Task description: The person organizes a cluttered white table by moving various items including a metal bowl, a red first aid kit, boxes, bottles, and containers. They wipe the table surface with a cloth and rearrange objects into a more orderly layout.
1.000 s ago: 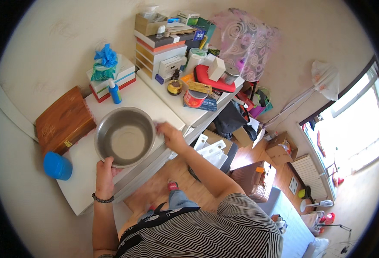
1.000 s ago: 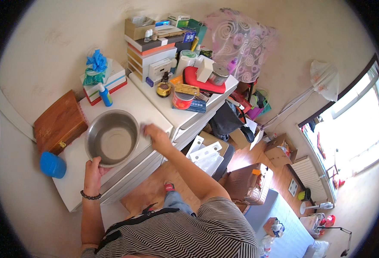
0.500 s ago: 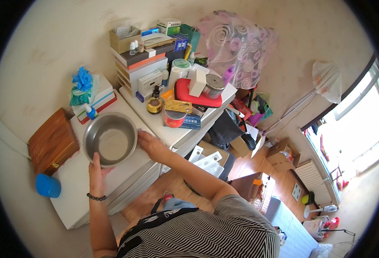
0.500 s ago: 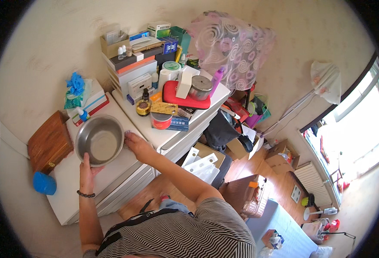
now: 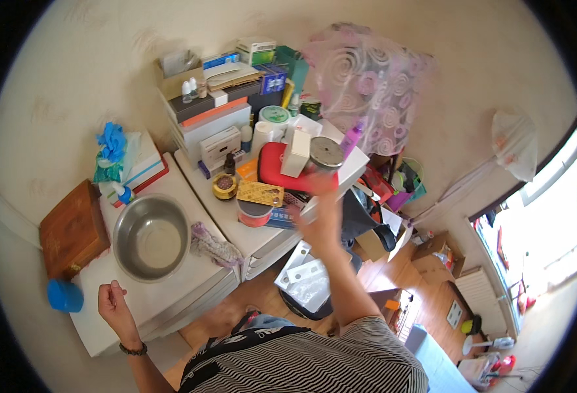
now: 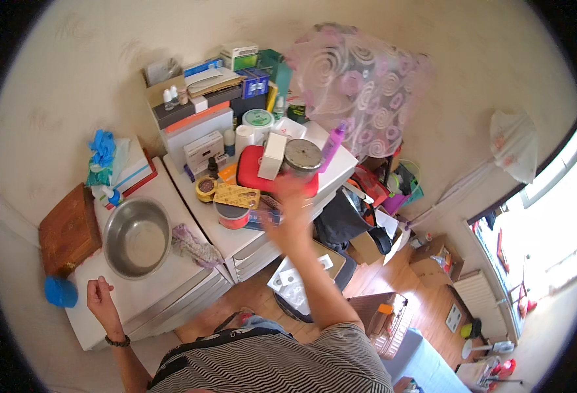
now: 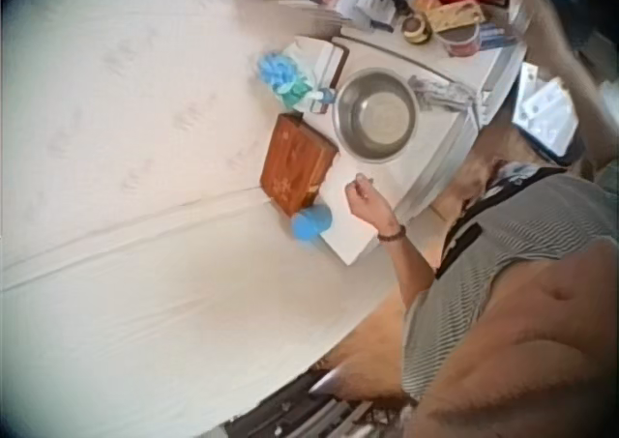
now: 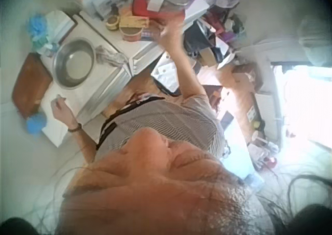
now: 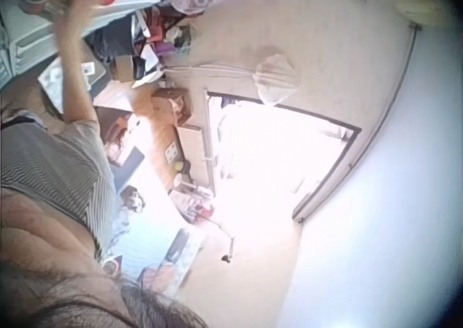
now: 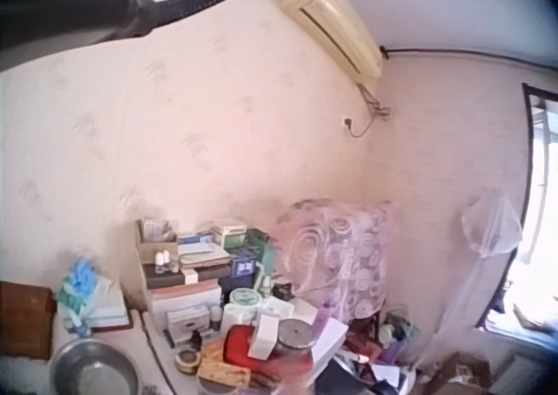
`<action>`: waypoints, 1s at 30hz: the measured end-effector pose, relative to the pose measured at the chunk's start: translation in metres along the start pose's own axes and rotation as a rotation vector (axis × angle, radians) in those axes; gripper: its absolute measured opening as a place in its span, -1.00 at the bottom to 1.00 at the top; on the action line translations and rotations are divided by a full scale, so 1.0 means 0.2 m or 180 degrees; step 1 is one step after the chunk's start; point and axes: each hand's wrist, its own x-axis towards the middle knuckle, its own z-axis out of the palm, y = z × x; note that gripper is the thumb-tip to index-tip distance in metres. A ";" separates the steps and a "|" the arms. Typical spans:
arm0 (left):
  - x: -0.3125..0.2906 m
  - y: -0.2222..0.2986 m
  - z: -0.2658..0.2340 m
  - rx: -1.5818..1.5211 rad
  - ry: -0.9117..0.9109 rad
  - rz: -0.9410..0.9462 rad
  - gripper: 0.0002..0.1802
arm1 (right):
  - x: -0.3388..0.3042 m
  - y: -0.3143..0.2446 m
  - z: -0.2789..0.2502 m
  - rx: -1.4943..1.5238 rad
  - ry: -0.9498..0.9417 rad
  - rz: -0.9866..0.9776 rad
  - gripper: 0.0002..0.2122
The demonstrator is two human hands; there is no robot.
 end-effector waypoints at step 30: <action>0.09 0.59 0.48 -0.0473 -0.1667 0.1240 -0.61 | 0.29 0.29 -0.22 0.0361 0.1099 0.1092 -0.13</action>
